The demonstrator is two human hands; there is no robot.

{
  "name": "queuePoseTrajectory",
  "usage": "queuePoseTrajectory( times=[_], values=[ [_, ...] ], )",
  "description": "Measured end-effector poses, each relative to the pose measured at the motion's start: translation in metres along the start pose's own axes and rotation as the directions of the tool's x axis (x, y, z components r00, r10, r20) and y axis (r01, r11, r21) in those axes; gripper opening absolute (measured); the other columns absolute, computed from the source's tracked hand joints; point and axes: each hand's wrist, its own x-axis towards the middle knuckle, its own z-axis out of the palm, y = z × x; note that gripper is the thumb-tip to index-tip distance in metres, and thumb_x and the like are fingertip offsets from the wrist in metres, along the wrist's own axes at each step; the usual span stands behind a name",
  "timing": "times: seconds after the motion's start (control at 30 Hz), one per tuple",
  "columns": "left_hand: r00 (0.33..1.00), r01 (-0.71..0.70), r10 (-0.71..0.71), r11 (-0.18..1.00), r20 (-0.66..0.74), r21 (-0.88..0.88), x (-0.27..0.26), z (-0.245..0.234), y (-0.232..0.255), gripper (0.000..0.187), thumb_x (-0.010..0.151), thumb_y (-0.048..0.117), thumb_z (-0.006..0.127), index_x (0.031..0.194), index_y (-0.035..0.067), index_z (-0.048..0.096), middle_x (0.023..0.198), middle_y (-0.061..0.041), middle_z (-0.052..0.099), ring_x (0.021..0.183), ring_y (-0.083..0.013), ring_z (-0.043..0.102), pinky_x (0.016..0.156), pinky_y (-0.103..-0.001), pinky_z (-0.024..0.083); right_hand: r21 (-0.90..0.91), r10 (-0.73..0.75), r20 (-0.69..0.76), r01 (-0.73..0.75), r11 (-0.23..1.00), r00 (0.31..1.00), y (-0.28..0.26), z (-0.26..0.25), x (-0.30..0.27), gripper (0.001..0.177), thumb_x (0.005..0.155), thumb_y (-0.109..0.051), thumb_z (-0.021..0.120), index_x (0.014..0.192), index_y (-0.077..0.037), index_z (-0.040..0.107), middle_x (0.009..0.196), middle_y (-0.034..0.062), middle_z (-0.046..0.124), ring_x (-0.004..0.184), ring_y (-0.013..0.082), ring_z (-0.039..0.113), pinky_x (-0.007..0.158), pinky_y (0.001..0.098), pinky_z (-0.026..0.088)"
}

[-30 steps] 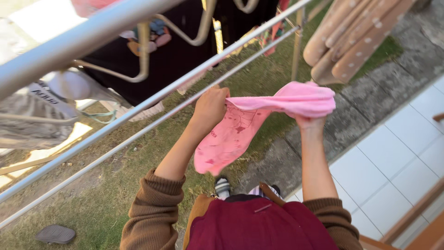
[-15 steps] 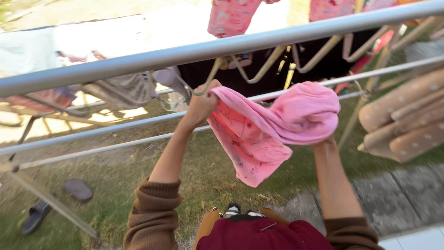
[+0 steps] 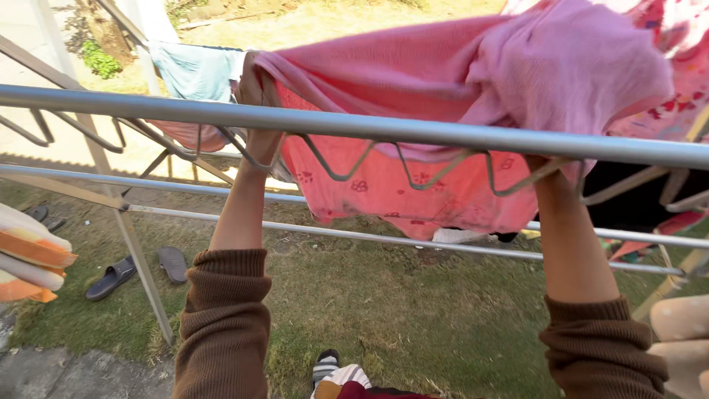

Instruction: The person hangs various items of clothing, including shirts, pants, and socks, on a metal drying rack by hand.

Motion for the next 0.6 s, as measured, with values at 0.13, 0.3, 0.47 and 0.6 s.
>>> queuePoseTrajectory(
  times=[0.13,0.3,0.47,0.6],
  values=[
    [0.974,-0.098,0.081,0.993,-0.21,-0.071,0.058,-0.007,-0.026,0.026,0.115,0.023,0.045,0.102,0.001,0.05,0.076,-0.016,0.056,0.068,-0.0318,0.055,0.067,-0.039,0.045,-0.089,-0.093,-0.005,0.092,0.992,0.996,0.016,0.029,0.056,0.036,0.103,-0.032,0.064,0.123,-0.002,0.058,0.116,0.0164,0.067,0.107,0.03,0.067,0.097,0.0452,0.053],
    [0.877,-0.376,0.325,0.923,-0.355,-0.084,0.126,-0.025,-0.051,0.029,0.115,0.028,0.041,0.115,0.0,0.049,0.087,-0.016,0.065,0.079,-0.0306,0.067,0.07,-0.036,0.049,-0.237,-0.263,-0.032,0.249,0.939,0.964,0.029,0.068,0.136,0.036,0.103,-0.03,0.066,0.123,-0.001,0.058,0.113,0.0167,0.068,0.104,0.0298,0.067,0.094,0.0441,0.053],
    [0.981,0.112,-0.14,0.975,-0.138,-0.191,0.185,-0.045,-0.112,0.024,0.107,0.019,0.046,0.095,0.003,0.059,0.076,-0.006,0.057,0.068,-0.0169,0.054,0.063,-0.035,0.046,-0.391,-0.394,-0.031,0.352,0.85,0.918,0.044,0.109,0.198,0.037,0.102,-0.029,0.068,0.122,-0.001,0.057,0.111,0.017,0.068,0.102,0.0297,0.067,0.091,0.0431,0.053],
    [0.942,0.334,-0.246,0.62,0.228,-0.71,0.216,-0.066,-0.157,0.018,0.101,0.01,0.056,0.089,0.0,0.064,0.085,-0.003,0.058,0.08,-0.0141,0.055,0.075,-0.033,0.048,-0.517,-0.463,-0.043,0.377,0.769,0.885,0.054,0.123,0.22,0.037,0.101,-0.029,0.069,0.122,0.0,0.057,0.109,0.0173,0.068,0.099,0.0295,0.068,0.089,0.0422,0.053]
  ],
)
